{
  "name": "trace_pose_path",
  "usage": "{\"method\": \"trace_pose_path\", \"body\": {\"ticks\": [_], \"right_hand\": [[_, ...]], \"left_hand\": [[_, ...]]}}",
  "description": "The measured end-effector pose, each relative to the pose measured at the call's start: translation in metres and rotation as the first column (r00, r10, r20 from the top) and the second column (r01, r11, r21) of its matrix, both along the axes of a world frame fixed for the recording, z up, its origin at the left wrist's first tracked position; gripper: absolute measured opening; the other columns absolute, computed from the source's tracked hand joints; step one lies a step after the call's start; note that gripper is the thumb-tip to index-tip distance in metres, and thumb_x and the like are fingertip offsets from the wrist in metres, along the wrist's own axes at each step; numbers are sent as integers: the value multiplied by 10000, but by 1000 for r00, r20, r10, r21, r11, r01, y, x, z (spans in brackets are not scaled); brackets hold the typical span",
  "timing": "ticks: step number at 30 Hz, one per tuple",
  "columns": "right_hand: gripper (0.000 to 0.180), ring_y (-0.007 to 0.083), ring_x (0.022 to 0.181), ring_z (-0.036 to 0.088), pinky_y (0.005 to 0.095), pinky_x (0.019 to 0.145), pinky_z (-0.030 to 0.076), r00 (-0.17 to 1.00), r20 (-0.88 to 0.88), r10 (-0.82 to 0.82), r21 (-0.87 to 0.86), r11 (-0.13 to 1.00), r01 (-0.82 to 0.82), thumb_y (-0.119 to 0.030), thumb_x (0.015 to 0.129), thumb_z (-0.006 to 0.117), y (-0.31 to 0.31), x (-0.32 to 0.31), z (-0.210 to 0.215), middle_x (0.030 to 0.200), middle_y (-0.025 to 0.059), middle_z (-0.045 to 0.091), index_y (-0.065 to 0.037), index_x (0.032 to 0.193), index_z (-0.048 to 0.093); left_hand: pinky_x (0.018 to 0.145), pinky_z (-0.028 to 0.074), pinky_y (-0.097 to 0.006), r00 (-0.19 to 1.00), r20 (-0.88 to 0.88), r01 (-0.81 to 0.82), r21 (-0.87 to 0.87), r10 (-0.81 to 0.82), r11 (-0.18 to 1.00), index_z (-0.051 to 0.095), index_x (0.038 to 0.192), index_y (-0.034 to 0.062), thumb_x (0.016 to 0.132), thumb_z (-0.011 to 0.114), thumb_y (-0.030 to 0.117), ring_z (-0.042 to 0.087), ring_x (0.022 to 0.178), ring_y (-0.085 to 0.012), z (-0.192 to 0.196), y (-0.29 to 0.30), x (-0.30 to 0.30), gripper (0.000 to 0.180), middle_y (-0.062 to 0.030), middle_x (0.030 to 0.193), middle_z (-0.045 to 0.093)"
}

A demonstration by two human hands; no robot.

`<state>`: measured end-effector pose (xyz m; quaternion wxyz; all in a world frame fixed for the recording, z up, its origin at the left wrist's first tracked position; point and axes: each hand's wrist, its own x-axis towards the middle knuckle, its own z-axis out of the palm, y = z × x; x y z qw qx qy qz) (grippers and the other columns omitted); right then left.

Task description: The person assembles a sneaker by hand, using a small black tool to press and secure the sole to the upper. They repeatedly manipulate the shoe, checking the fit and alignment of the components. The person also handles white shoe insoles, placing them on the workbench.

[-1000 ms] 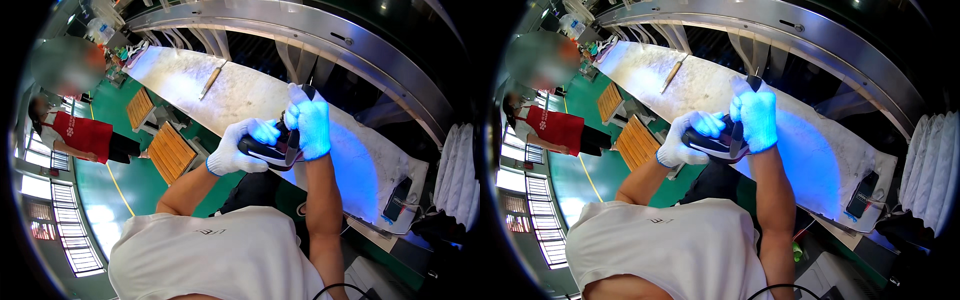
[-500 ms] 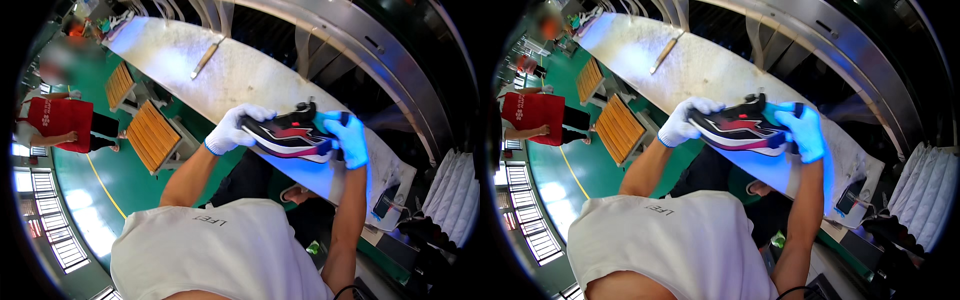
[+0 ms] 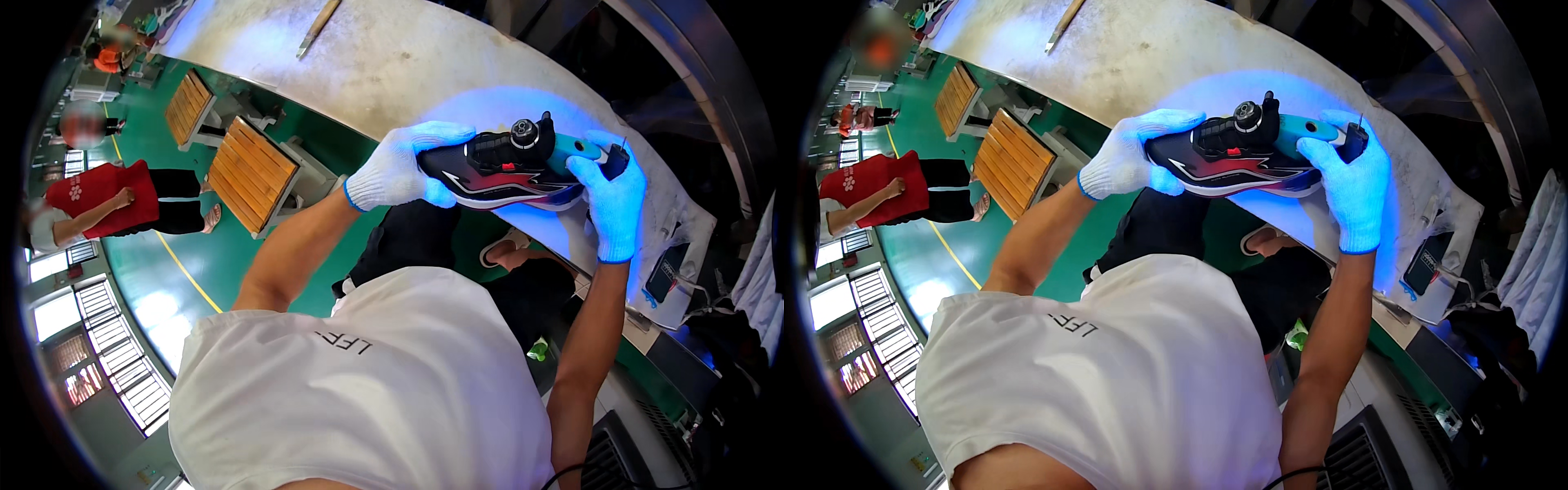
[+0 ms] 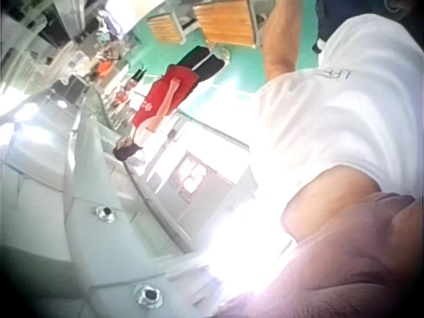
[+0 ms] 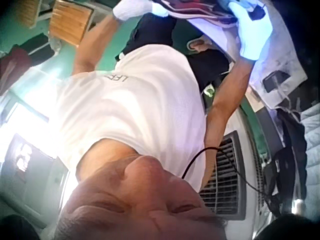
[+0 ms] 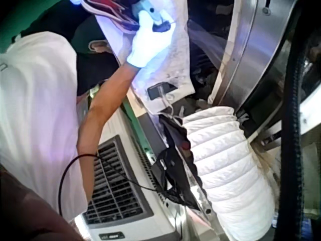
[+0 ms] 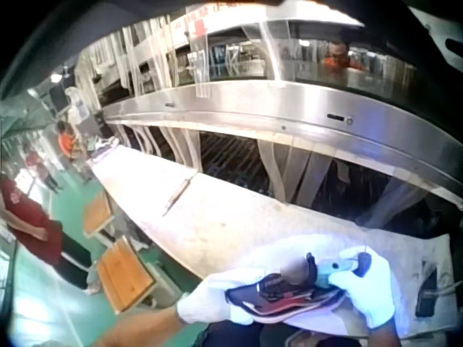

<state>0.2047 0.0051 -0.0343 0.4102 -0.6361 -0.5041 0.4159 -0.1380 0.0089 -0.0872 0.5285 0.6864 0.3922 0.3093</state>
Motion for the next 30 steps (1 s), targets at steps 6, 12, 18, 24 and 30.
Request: {"method": "trace_pose_path", "body": {"ticks": [6,12,18,24,30], "right_hand": [[481,179,1055,728,335,948,614,999,-35,20,49,999,-19,-67,886,909,2,3,-6,1195,114,766,14,1324,725],[481,193,1065,738,343,948,626,998,-48,30,27,999,-29,-66,885,914,7,3,-4,1193,122,770,13,1320,723],[408,164,999,753,334,910,633,995,-84,62,-34,997,-65,-93,885,909,23,4,0,1112,107,789,18,1245,753],[335,141,928,739,287,856,608,958,31,284,32,958,-285,-117,895,892,67,15,3,1032,57,779,-10,1194,786],[363,114,629,614,287,576,483,897,-191,-398,-27,916,400,-363,1075,735,-3,34,-16,865,48,702,-16,1178,762]], "left_hand": [[1211,498,-426,973,-225,-6,172,45,985,650,1541,25,661,999,216,655,1406,-326,19,-7,8,966,-185,1505,685],[1182,510,-440,983,-147,-73,245,112,967,655,1533,25,671,1041,317,674,1365,-347,-1,-14,12,989,-195,1490,679],[1125,550,-420,956,-265,-59,258,130,964,616,1551,10,688,1025,333,718,1288,-360,17,-14,20,1008,-217,1428,700],[1028,582,-389,934,-248,222,-158,-256,962,680,1410,23,752,988,333,747,1156,-288,72,59,61,791,-167,1280,777],[861,651,-359,845,326,-103,-678,423,728,745,1304,5,925,852,128,781,888,-192,41,32,125,413,-100,1091,808]]}}
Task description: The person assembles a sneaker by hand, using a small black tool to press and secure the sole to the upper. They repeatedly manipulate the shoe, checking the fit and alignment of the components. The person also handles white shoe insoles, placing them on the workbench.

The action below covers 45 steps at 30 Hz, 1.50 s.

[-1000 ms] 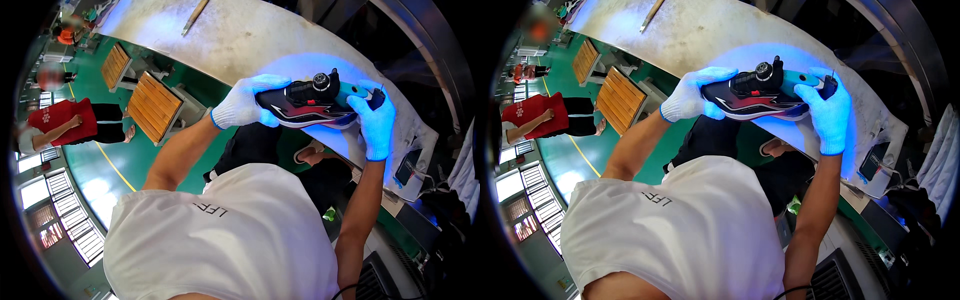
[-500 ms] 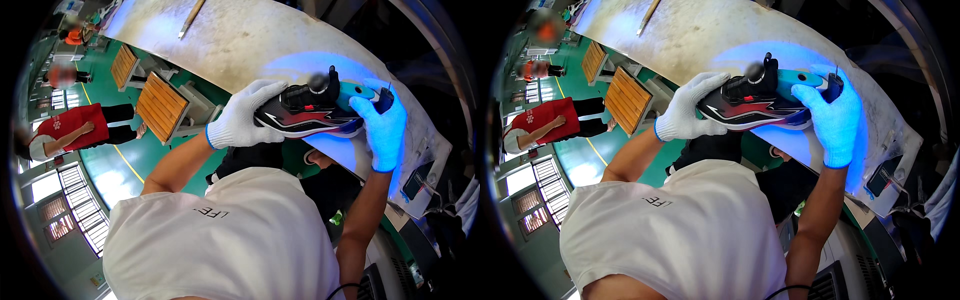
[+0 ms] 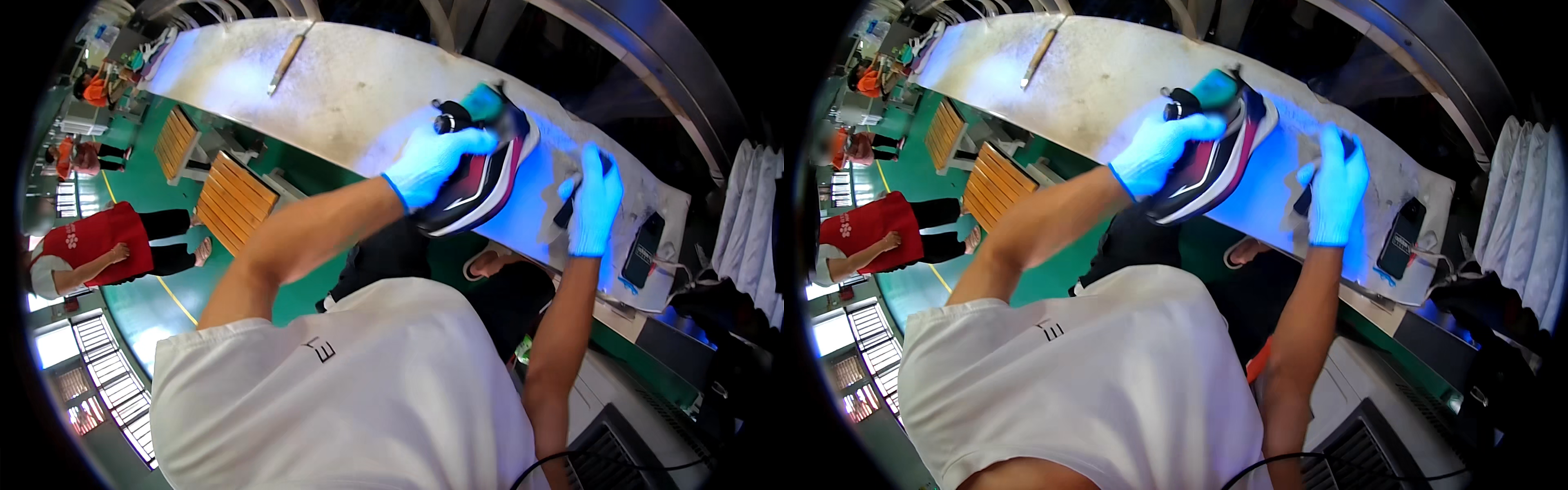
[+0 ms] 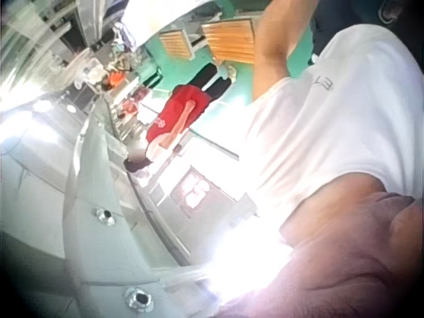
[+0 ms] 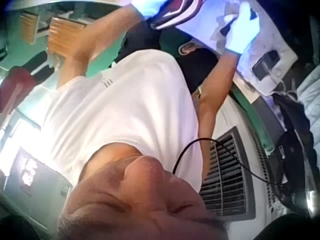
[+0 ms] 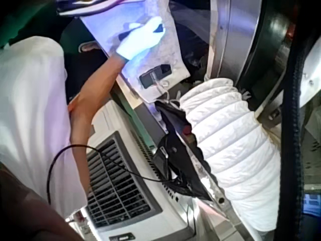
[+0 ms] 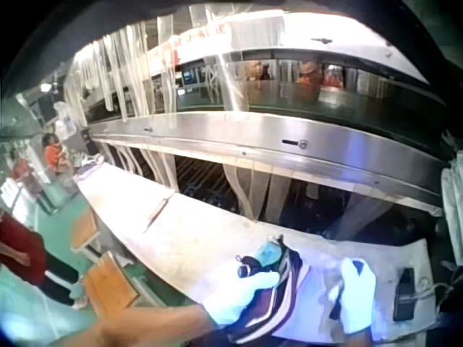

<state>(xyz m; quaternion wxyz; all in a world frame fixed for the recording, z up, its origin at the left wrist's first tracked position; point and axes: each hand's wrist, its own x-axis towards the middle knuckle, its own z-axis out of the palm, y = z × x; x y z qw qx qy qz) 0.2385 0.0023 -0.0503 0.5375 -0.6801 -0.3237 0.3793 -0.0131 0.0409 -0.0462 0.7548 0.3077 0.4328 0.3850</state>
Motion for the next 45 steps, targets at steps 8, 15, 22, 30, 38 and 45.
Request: {"method": "trace_pose_path", "body": {"ticks": [8,15,22,30,38,45], "right_hand": [[376,208,977,697,367,909,557,978,-176,-113,242,958,154,-296,1125,602,-103,-28,-14,1124,144,741,46,1111,757],[451,297,1265,646,432,1123,531,897,-359,-259,190,920,342,-345,1137,559,-117,-103,-21,1446,199,634,83,1210,677],[516,350,1522,520,487,1270,435,936,-279,-213,206,939,275,-241,1125,613,-107,-116,-8,1733,257,435,133,1479,593],[520,337,1521,532,459,1288,391,1000,15,-21,213,977,17,-232,1147,553,-85,-101,-13,1626,242,579,137,1512,595],[575,311,1443,606,463,1246,464,950,-311,28,116,993,9,-331,1187,481,-57,-72,1,1602,211,596,93,1565,569],[490,276,1358,640,426,1209,481,990,-118,-75,6,997,77,-180,1144,574,-67,-73,-9,1508,190,657,108,1539,598]], "left_hand": [[837,648,-352,952,63,-305,218,299,927,719,1208,17,900,891,147,768,941,-179,-41,-48,60,376,-81,1093,782],[983,619,-382,963,-74,-197,457,258,867,636,1420,-6,907,896,211,747,1096,-203,-64,-54,57,614,-118,1228,768],[1007,602,-414,944,-163,-188,450,288,873,612,1400,-1,870,921,294,764,1110,-256,-65,-63,55,680,-145,1235,776],[1048,588,-409,972,-50,-201,317,228,927,540,1473,2,895,910,211,739,1172,-241,-54,-51,51,718,-151,1282,753],[1121,558,-413,977,-14,-190,385,211,903,453,1617,-6,887,898,186,704,1299,-248,-58,-46,54,876,-177,1411,706],[1125,553,-400,960,129,-278,294,250,915,459,1607,-15,891,910,189,698,1292,-229,-69,-58,59,870,-172,1404,709]]}}
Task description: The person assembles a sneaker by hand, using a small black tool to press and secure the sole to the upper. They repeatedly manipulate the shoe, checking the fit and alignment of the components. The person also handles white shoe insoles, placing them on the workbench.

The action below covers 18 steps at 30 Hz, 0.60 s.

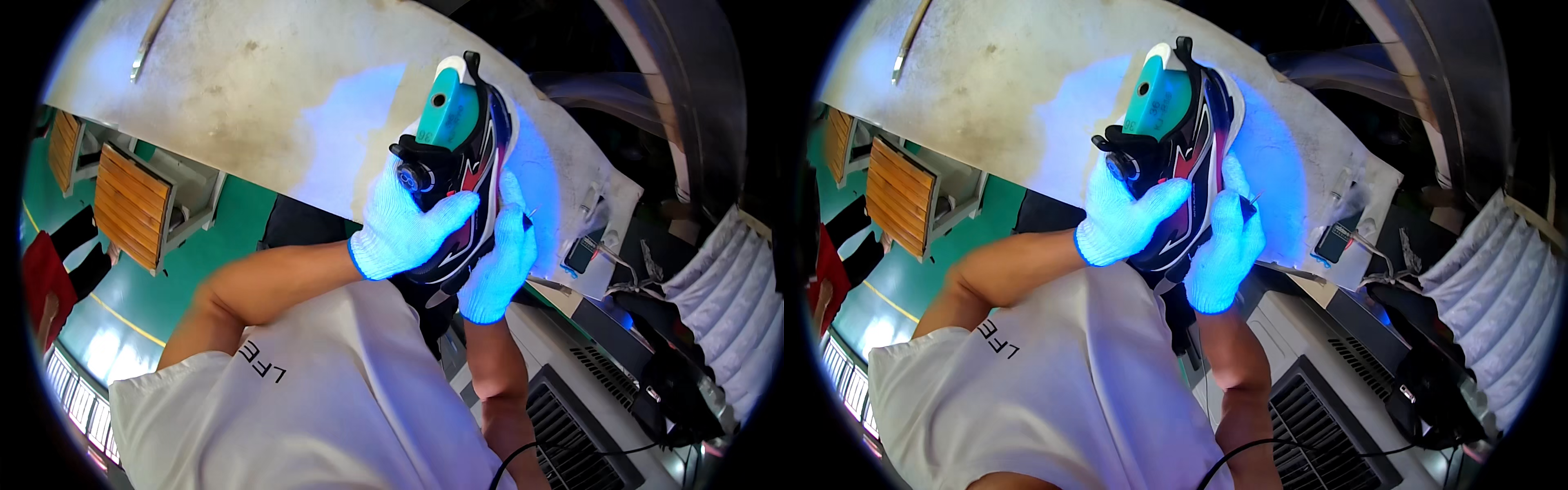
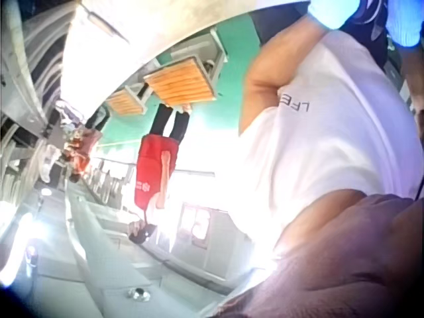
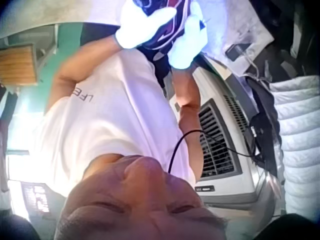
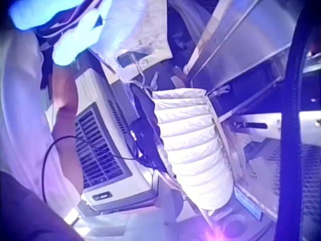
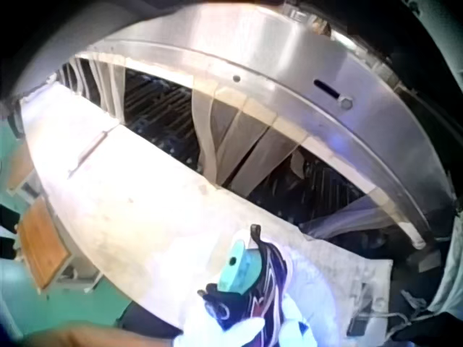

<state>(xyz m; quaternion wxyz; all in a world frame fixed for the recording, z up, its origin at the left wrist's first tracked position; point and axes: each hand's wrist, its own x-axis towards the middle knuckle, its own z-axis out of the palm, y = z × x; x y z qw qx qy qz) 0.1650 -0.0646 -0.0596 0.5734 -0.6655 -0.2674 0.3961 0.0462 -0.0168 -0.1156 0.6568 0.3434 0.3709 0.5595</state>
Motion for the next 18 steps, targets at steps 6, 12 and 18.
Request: {"method": "trace_pose_path", "body": {"ticks": [6,12,18], "right_hand": [[495,227,1310,628,378,1159,472,994,85,72,8,997,-73,-168,1139,606,11,-8,8,1466,148,680,109,1547,588],[571,286,1390,641,424,1224,490,930,-358,80,81,995,-54,-311,1196,456,24,6,3,1563,190,627,68,1618,526],[536,257,1411,599,391,1231,441,999,7,41,-69,997,-41,-193,1139,552,16,-2,8,1624,177,574,106,1585,555]], "left_hand": [[1089,561,-410,978,-204,46,55,-34,997,516,1542,-14,916,890,216,711,1245,-237,2,11,-12,764,-162,1346,736],[1186,508,-426,996,-66,61,30,-59,998,473,1580,0,916,890,182,647,1354,-247,15,16,-9,805,-158,1474,658],[1212,481,-433,996,-55,67,29,-66,997,413,1640,-6,920,890,178,617,1405,-251,10,10,-10,882,-158,1521,634]]}}
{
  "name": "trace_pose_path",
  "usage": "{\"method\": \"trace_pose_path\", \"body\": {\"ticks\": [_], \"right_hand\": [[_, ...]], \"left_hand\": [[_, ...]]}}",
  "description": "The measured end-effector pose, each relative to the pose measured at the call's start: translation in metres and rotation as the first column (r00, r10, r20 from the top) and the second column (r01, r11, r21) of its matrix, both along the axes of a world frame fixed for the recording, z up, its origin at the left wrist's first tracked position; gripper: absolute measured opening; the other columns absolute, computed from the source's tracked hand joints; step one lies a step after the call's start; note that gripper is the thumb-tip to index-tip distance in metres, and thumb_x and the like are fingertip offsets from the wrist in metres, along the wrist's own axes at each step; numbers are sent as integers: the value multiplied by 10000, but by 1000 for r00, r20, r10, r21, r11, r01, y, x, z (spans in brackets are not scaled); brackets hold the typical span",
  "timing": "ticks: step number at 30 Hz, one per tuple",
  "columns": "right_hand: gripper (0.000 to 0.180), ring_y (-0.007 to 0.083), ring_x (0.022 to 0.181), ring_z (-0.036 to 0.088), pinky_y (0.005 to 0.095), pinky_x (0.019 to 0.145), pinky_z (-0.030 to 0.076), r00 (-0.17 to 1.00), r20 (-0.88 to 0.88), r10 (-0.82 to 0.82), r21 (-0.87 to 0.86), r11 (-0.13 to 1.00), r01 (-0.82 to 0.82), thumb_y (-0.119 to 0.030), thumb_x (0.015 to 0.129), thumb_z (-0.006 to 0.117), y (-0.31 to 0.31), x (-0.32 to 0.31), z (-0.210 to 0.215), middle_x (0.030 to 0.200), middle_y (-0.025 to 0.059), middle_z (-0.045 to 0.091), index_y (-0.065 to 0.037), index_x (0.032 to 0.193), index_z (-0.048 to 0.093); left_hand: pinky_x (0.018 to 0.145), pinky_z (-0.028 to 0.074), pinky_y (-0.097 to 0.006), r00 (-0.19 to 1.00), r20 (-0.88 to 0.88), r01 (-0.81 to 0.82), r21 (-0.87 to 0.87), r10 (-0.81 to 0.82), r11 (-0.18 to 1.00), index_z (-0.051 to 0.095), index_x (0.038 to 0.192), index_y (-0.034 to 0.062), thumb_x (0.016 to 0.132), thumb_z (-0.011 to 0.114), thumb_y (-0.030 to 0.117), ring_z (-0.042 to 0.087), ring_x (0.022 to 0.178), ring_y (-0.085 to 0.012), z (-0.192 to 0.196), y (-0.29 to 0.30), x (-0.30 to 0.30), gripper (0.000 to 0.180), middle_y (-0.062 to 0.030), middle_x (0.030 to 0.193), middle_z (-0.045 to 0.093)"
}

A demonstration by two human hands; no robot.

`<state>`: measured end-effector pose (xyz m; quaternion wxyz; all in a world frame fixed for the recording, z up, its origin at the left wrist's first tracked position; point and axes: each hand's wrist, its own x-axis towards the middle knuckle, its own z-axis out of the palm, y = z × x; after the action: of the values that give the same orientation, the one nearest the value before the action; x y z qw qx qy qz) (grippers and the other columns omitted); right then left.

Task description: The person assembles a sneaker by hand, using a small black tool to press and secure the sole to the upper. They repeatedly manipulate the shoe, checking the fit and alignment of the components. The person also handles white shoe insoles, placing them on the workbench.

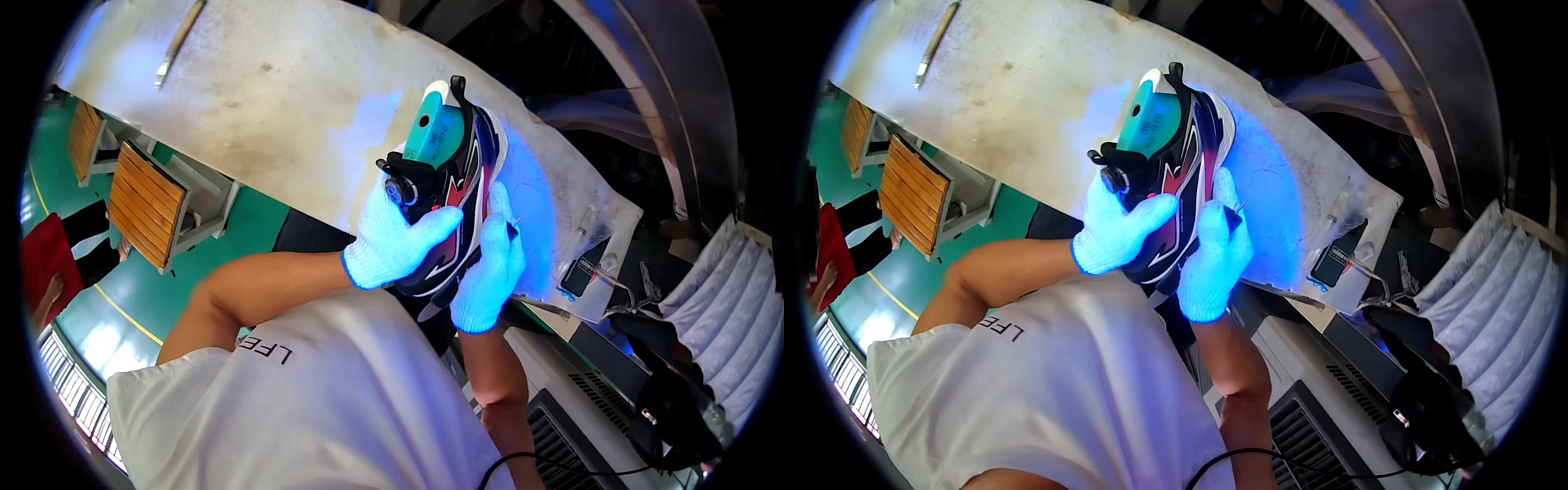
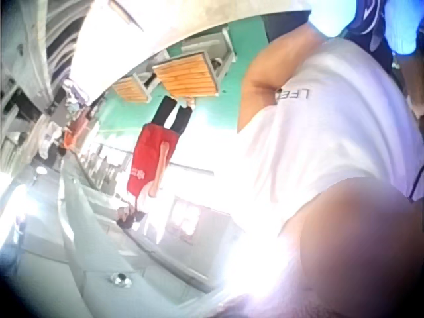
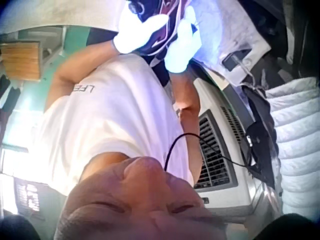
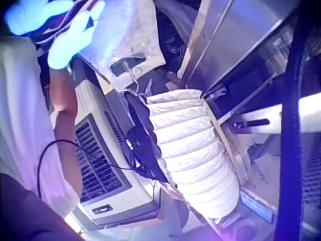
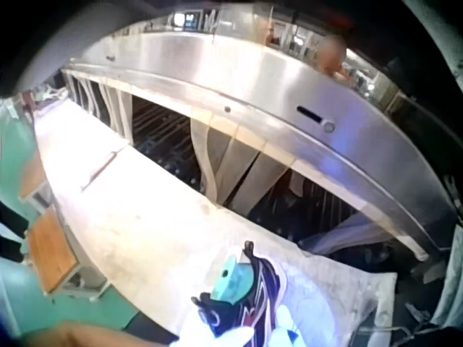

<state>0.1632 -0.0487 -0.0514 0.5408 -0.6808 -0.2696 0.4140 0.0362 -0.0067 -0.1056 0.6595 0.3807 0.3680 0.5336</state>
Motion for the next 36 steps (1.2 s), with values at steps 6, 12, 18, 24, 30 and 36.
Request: {"method": "trace_pose_path", "body": {"ticks": [6,12,18,24,30,36], "right_hand": [[493,161,1132,623,326,1013,502,993,75,94,-187,979,-78,-143,1095,660,3,-2,12,1347,81,702,102,1518,599],[532,212,1306,664,348,1141,507,993,-116,-2,-68,998,-6,-219,1133,626,15,7,13,1484,152,678,109,1549,577],[502,229,1176,720,373,1055,576,949,-313,31,18,999,-27,-276,1154,611,21,19,5,1382,156,719,93,1494,636],[421,141,1076,675,317,926,554,999,8,-33,-56,998,33,-130,1105,693,16,11,4,1249,77,742,71,1474,669],[310,128,993,647,313,914,527,968,226,110,-293,955,-40,-134,1081,746,12,10,15,1124,47,733,72,1311,727],[325,158,974,692,327,895,553,995,101,2,-193,981,18,-216,1108,694,26,15,11,1149,71,761,33,1308,753]], "left_hand": [[1217,477,-427,996,25,-85,99,83,991,379,1666,-20,930,881,162,594,1437,-257,-14,-9,9,909,-182,1558,604],[1086,586,-405,997,-12,-80,41,81,996,458,1594,-15,884,936,203,724,1246,-226,-11,0,7,883,-172,1373,726],[1083,587,-410,995,-31,-90,48,91,995,476,1590,-21,869,945,236,743,1245,-243,-12,5,6,897,-178,1356,745],[1099,572,-409,996,-58,-65,50,68,997,456,1631,4,846,949,250,733,1267,-239,-16,-2,3,959,-176,1397,739],[1101,572,-405,997,25,-78,-9,78,997,470,1635,18,827,953,190,724,1291,-235,-20,-9,10,957,-185,1407,733],[1062,592,-406,991,-107,-73,74,81,995,468,1634,33,844,942,243,752,1237,-240,-14,5,5,945,-171,1363,748]]}}
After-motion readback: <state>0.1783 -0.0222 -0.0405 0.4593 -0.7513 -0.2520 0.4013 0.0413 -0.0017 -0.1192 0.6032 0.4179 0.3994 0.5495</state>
